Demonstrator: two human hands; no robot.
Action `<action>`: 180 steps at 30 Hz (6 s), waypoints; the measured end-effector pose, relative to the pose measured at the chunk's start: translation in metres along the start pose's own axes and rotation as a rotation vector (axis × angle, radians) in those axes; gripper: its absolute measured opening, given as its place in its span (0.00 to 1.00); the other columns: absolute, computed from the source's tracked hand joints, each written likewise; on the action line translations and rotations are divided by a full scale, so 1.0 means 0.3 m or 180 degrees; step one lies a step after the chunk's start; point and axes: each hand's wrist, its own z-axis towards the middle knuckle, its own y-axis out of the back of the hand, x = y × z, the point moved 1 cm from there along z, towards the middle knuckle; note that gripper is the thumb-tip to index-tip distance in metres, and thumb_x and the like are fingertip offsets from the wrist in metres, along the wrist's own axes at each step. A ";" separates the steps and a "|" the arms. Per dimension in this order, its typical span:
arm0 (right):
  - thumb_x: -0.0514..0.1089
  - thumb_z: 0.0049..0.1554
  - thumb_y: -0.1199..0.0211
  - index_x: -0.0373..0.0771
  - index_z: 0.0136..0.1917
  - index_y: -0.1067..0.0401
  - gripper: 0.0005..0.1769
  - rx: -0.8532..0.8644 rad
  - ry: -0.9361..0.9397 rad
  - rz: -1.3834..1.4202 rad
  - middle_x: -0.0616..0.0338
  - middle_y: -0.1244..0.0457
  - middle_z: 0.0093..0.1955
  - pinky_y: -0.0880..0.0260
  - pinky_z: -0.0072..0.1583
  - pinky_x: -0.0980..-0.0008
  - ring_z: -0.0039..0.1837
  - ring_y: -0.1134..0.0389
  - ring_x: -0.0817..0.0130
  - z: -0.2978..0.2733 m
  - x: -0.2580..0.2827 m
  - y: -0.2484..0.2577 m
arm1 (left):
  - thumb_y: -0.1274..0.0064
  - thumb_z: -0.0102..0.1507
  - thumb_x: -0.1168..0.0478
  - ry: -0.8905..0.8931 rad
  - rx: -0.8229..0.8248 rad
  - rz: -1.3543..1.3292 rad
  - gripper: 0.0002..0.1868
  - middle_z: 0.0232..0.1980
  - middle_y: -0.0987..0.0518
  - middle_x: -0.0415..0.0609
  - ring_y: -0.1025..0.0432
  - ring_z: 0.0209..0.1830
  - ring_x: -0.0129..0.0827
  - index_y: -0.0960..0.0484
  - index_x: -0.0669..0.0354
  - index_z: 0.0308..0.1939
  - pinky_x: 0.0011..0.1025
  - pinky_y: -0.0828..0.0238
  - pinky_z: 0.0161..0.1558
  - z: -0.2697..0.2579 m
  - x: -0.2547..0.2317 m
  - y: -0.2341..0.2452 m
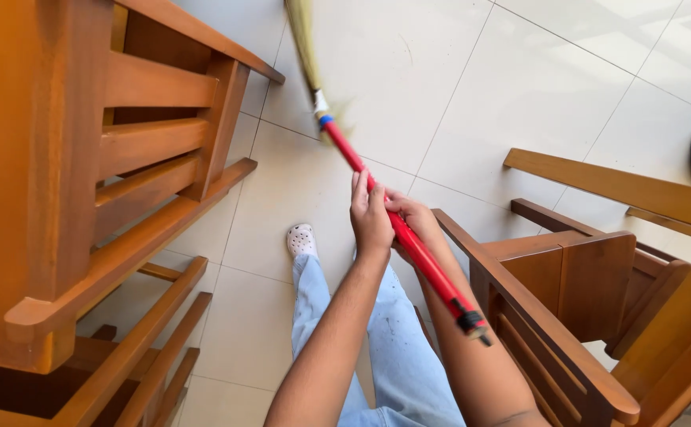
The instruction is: The recorder sweeps the tiled floor between restaurant tables using a broom and a dustpan.
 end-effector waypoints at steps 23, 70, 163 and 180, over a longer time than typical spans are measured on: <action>0.36 0.57 0.42 0.37 0.67 0.32 0.24 -0.1048 0.0050 -0.0749 0.58 0.34 0.37 0.33 0.32 0.70 0.31 0.34 0.72 0.663 0.290 0.537 | 0.56 0.71 0.57 0.0797 0.0295 0.0428 0.29 0.67 0.27 0.40 0.31 0.61 0.19 0.35 0.67 0.74 0.23 0.34 0.60 0.204 0.355 -0.289; 0.45 0.60 0.41 0.39 0.76 0.41 0.33 -0.1356 0.1025 0.1276 0.60 0.34 0.45 0.32 0.39 0.76 0.38 0.34 0.76 0.174 0.874 0.481 | 0.57 0.71 0.57 0.0193 0.1682 0.1168 0.29 0.75 0.34 0.60 0.35 0.69 0.37 0.36 0.69 0.73 0.32 0.38 0.68 0.447 0.052 -1.020; 0.38 0.53 0.44 0.34 0.79 0.40 0.40 -0.0692 0.1224 -0.1805 0.54 0.31 0.51 0.31 0.49 0.74 0.46 0.33 0.72 0.657 1.876 0.170 | 0.54 0.71 0.65 0.0509 0.0988 -0.0349 0.30 0.52 0.25 0.48 0.30 0.44 0.25 0.37 0.65 0.78 0.25 0.30 0.45 1.162 -0.535 -1.622; 0.36 0.49 0.42 0.37 0.74 0.33 0.37 0.0625 -0.0395 -0.1119 0.52 0.33 0.46 0.28 0.40 0.66 0.43 0.32 0.66 1.347 1.823 0.322 | 0.63 0.74 0.60 0.0412 -0.0182 -0.0434 0.26 0.51 0.29 0.50 0.39 0.40 0.30 0.33 0.61 0.76 0.30 0.40 0.37 1.540 -0.260 -1.421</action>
